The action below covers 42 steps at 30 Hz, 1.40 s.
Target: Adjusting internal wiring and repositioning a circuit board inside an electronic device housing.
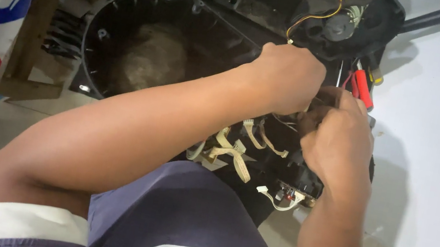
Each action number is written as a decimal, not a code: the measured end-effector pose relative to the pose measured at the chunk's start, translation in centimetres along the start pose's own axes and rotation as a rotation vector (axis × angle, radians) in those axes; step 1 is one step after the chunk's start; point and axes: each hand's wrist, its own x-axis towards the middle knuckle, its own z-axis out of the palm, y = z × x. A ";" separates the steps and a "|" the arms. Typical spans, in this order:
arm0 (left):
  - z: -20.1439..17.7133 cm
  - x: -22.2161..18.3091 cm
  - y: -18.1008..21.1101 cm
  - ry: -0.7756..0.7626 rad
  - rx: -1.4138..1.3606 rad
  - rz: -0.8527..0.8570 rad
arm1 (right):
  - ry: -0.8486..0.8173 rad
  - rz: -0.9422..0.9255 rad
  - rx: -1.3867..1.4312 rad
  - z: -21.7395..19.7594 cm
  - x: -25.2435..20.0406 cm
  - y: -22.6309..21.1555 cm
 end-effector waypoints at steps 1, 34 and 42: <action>-0.2 0.0 0.2 0.009 -0.006 -0.001 | 0.003 0.031 0.028 0.0 0.1 0.1; 0.9 0.7 0.2 -0.015 0.060 0.013 | -0.024 0.088 -0.016 -0.1 0.7 -0.2; 0.8 0.6 -0.2 -0.012 0.054 0.044 | -0.117 0.058 0.034 -3.1 0.8 -0.7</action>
